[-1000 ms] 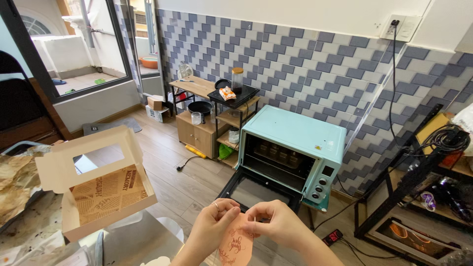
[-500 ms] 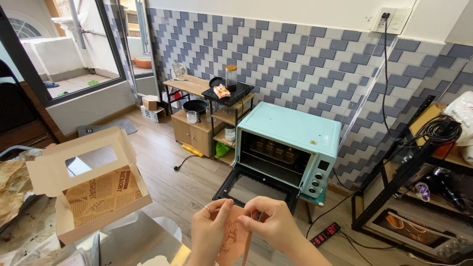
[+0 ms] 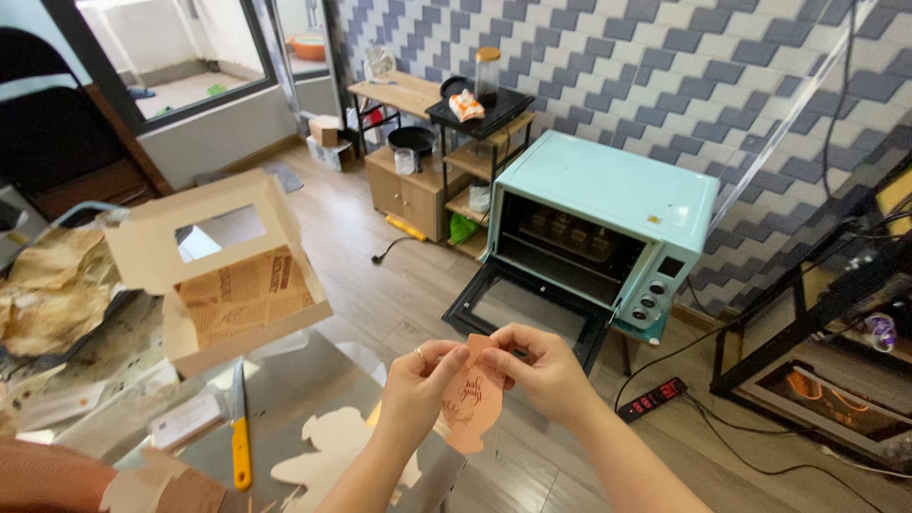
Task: The person repeatedly picks up flat, bunny-shaped paper tags, folds them along pre-scored lines, and places them into a standing stack on the table. The process is repeated continuously throughout the clip.
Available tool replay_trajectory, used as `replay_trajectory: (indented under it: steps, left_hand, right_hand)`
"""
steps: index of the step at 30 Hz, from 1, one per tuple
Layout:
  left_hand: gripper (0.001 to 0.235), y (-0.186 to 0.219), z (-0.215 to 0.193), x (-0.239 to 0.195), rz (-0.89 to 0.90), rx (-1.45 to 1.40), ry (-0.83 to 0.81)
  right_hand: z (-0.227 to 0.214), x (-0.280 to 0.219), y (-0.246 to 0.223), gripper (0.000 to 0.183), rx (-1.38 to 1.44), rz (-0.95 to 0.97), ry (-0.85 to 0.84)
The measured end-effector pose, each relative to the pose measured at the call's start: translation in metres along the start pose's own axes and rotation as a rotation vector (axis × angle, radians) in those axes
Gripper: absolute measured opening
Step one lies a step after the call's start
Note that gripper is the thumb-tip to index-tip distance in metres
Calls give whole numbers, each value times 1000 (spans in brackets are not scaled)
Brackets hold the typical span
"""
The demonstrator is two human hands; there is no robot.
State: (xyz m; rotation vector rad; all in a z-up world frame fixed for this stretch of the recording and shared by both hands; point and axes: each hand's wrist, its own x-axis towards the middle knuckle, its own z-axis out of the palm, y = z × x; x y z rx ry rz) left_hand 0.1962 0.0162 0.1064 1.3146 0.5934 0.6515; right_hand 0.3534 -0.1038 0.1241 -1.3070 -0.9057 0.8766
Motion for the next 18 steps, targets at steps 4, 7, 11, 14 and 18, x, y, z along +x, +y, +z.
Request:
replay_trajectory:
  steps: [4, 7, 11, 14, 18]
  left_hand:
    - [20, -18, -26, -15, 32, -22, -6]
    - [18, -26, -47, -25, 128, 21, 105]
    - [20, -29, -75, -36, 151, -55, 208]
    - [21, -25, -94, -52, 151, -46, 274]
    - [21, -22, -107, -70, 179, 12, 375]
  right_hand:
    - [23, 6, 19, 19, 3, 10, -88]
    - [46, 15, 27, 21, 37, 28, -91]
    - [79, 25, 42, 27, 155, 48, -65]
    - [101, 29, 55, 32, 82, 11, -192]
    - [128, 31, 67, 37, -48, 3, -230]
